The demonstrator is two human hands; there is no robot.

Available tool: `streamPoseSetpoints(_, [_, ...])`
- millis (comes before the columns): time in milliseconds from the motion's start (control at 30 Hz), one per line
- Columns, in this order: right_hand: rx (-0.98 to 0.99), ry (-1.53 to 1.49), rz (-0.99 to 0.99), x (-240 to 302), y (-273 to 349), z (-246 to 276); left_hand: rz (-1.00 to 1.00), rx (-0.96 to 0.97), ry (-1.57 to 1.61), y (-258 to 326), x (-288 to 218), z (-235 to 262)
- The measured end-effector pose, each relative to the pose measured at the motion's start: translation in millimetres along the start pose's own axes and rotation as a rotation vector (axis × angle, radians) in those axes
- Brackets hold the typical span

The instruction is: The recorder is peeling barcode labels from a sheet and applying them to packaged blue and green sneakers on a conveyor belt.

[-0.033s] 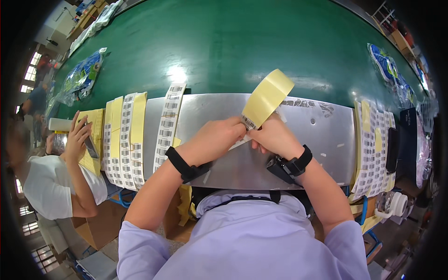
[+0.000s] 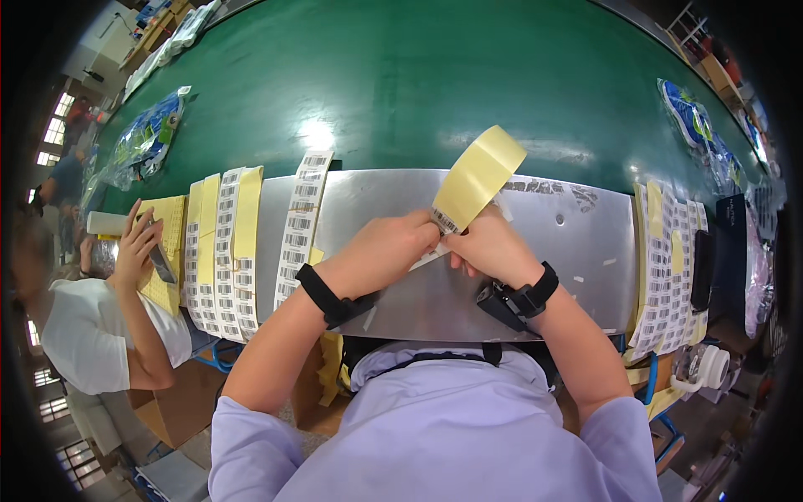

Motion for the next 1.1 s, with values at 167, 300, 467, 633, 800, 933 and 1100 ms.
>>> streamPoseSetpoints(167, [-0.016,-0.043,0.023,2.6,0.2,0.3,0.039,-0.107,0.175,-4.4,-3.9,5.5])
streamPoseSetpoints(300, [0.106,-0.117,-0.020,-9.0,-5.8,-2.8,0.115,-0.245,0.320,-1.5,14.3,8.3])
streamPoseSetpoints(467, [0.332,-0.323,-0.218,-18.9,-0.9,-16.0,0.119,-0.344,0.368,0.0,20.0,11.8])
streamPoseSetpoints(633, [0.312,-0.436,-0.307,-36.7,-5.5,-31.2,0.174,-0.406,0.436,4.4,27.0,14.3])
streamPoseSetpoints(800, [0.280,-0.423,-0.289,-32.5,-1.0,-28.7,0.282,-0.556,0.500,24.6,33.5,31.3])
streamPoseSetpoints(933, [0.317,-0.482,-0.189,-26.2,2.3,-26.9,0.636,-0.423,0.757,59.9,54.7,12.0])
streamPoseSetpoints(1100, [0.343,-0.533,-0.153,-19.6,14.0,-31.4,0.705,-0.265,0.942,59.1,45.6,-4.9])
Point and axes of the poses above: each hand's wrist, its own y-axis away from the middle knuckle, its own z-axis out of the back of the hand, x = y × z, the point moved 10 cm from there along -y, towards the middle knuckle, and after that the axes turned 1 degree about -y, right-handed, at the moved point
